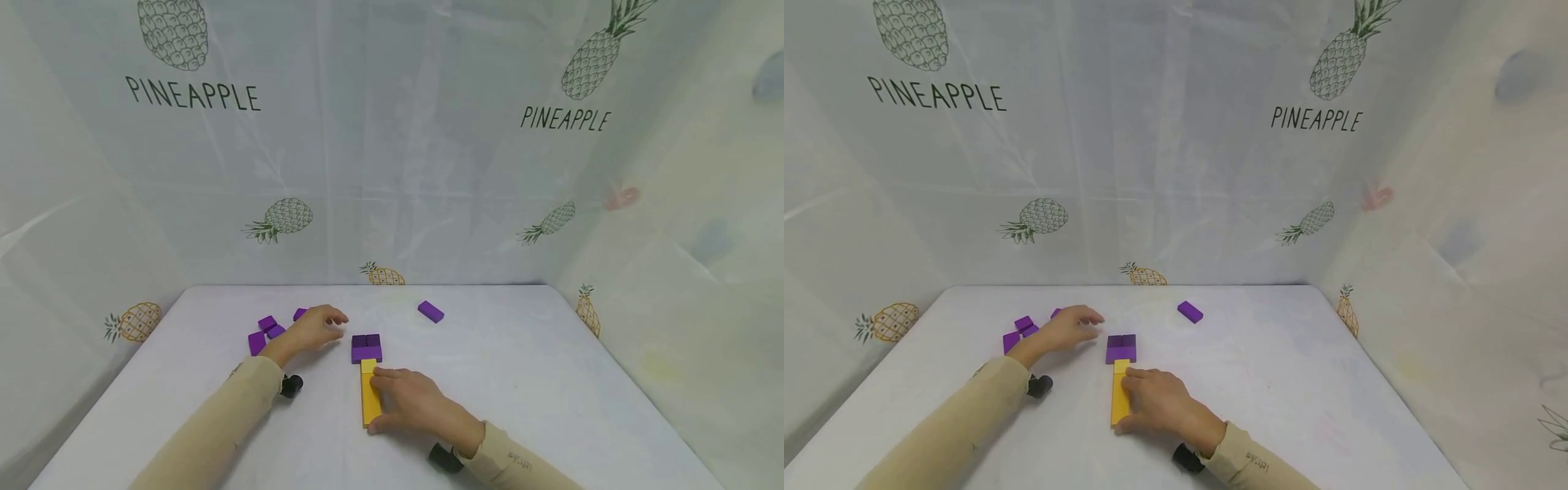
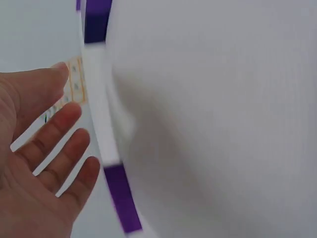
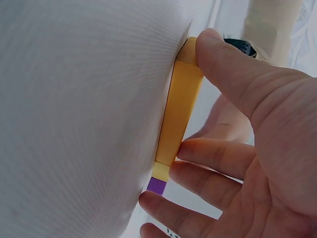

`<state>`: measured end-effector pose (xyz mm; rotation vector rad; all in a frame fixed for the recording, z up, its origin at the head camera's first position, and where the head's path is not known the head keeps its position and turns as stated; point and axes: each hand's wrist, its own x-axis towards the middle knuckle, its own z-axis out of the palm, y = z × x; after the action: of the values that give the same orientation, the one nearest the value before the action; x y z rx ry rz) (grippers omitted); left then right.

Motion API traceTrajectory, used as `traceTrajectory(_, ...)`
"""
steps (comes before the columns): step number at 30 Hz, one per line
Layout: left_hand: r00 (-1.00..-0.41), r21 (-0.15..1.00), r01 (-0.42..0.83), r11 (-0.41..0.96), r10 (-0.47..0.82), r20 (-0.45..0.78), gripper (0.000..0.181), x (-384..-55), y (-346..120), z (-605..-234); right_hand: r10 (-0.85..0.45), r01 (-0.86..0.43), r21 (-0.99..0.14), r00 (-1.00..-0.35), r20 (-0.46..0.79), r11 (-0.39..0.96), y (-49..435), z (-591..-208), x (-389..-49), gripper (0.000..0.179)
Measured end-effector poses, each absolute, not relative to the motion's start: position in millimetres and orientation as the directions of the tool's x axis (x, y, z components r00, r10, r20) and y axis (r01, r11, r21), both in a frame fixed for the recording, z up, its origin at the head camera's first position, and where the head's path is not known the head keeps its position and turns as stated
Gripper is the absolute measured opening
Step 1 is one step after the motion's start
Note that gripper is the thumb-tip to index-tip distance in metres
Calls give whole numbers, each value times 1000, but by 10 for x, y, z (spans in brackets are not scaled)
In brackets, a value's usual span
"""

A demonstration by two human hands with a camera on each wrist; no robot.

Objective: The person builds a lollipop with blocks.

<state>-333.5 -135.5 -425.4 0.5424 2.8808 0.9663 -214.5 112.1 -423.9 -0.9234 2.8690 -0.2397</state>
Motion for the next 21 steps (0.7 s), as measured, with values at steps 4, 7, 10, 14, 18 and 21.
traceTrajectory(4, -918, 506, 389, 770, 366, 150, 31, -3374, -1561, -4196, -582, -564, -182, -810, -67, 805, 1113, -4239, -2139, 80)
traceTrajectory(7, -907, 428, 421, 799, 376, 190, 33, -3409, -1693, -4183, -576, -556, -190, -814, -77, 810, 1106, -4234, -2134, 80)
traceTrajectory(10, -906, 373, 422, 826, 371, 203, 35, -3444, -1784, -4197, -576, -554, -195, -814, -78, 809, 1105, -4229, -2133, 80)
traceTrajectory(14, -914, 350, 403, 846, 354, 196, 36, -3486, -1853, -4244, -584, -565, -189, -809, -62, 803, 1107, -4240, -2133, 80)
traceTrajectory(18, -917, 329, 396, 857, 353, 185, 37, -3513, -1893, -4280, -594, -578, -177, -803, -47, 796, 1113, -4249, -2132, 80)
traceTrajectory(21, -923, 324, 384, 865, 346, 171, 38, -3514, -1909, -4288, -599, -584, -176, -799, -45, 792, 1119, -4252, -2132, 80)
